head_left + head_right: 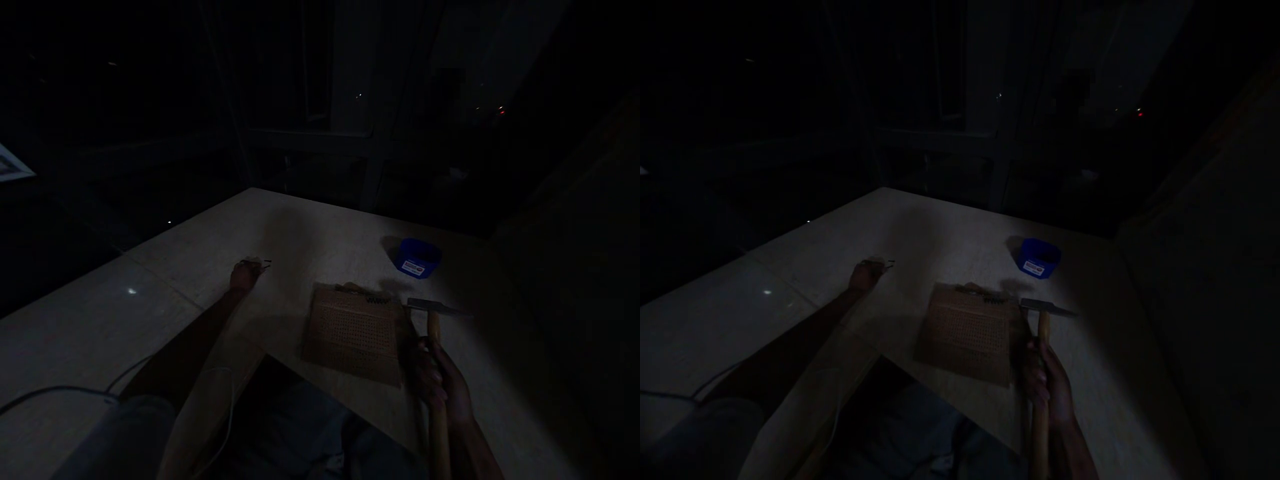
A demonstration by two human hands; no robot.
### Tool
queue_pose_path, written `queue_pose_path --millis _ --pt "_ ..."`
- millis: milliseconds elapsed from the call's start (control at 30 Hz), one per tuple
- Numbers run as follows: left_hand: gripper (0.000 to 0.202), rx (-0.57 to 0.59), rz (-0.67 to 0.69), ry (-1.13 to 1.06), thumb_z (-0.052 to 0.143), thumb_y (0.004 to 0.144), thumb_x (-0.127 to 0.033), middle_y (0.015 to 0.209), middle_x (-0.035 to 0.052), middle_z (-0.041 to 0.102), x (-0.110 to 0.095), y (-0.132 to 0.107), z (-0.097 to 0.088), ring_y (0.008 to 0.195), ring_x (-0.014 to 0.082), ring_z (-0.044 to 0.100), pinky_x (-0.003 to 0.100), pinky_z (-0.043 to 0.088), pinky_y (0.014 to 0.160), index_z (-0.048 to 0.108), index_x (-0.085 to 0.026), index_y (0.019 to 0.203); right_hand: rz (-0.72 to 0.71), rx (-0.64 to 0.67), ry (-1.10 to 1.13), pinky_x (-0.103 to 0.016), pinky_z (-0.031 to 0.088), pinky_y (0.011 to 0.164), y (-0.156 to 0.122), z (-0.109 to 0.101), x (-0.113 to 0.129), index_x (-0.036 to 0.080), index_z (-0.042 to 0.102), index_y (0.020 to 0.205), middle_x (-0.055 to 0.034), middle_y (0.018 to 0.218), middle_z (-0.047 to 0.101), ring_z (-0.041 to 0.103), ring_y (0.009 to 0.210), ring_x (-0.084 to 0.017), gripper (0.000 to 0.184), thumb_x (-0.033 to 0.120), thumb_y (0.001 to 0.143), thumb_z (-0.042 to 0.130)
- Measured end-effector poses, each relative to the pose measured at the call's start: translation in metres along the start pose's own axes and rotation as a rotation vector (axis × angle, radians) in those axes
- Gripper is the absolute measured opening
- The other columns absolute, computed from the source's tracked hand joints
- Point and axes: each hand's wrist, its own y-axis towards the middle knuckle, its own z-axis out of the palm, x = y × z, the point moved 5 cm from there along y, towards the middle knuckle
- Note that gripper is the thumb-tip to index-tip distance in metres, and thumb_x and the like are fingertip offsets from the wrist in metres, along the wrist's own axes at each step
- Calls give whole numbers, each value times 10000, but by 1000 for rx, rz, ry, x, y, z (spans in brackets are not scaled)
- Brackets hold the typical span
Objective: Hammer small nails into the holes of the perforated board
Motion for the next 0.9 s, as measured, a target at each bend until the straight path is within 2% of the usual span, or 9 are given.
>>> queue_pose_path --millis 167,300,367,467,567,667,733,800,900 --pt "137 25 18 -6 623 826 -260 1045 141 719 -14 10 5 1102 281 636 407 459 1032 725 -173 800 -2 -11 6 -119 260 237 1 0 0 225 608 950 129 516 354 222 276 -18 243 400 868 755" --pt "79 26 12 -65 612 793 -212 896 121 714 -30 16 5 971 269 670 379 506 929 649 -184 729 10 -22 9 -127 284 245 2 -2 -1 227 608 943 128 510 360 231 275 -25 229 399 878 744" --pt "66 20 28 -119 590 805 -225 851 112 703 -43 15 8 907 262 676 381 521 875 629 -186 770 5 -17 -3 -120 267 242 3 -3 -1 222 608 947 132 506 354 213 277 -22 244 418 882 738" --pt "191 24 101 -250 524 851 -268 882 80 702 -75 3 19 871 223 677 354 541 811 638 -194 983 -5 -17 -41 -111 244 235 3 -2 -2 215 605 949 136 505 354 187 283 -16 275 450 883 732" --pt "370 82 216 -446 502 870 -367 877 49 702 -121 -21 35 817 186 677 307 546 716 615 -212 1186 -13 -41 -74 -108 255 234 4 1 -2 205 606 943 137 503 366 191 289 -14 296 456 871 744" --pt "380 235 279 -742 592 829 -472 845 58 711 -171 -50 49 744 177 673 279 527 627 674 -187 1067 -23 -73 -116 -110 254 224 6 2 -2 202 602 933 139 490 382 190 287 -18 338 484 842 765" --pt "401 357 243 -870 665 792 -519 853 68 735 -199 -67 59 748 187 693 276 537 617 671 -177 1002 -30 -89 -137 -112 246 216 7 3 -3 204 597 921 139 482 396 184 285 -20 367 508 823 778" --pt "426 412 206 -901 709 766 -551 867 69 755 -217 -81 68 764 199 715 280 553 626 656 -178 964 -49 -99 -147 -111 240 213 7 5 -2 202 598 911 138 477 404 181 284 -19 380 515 812 788" --pt "436 408 209 -854 742 746 -574 817 61 761 -229 -93 81 759 207 726 294 569 655 667 -184 926 -71 -114 -150 -108 248 218 7 7 -1 194 607 908 139 473 409 187 287 -16 389 514 801 800"
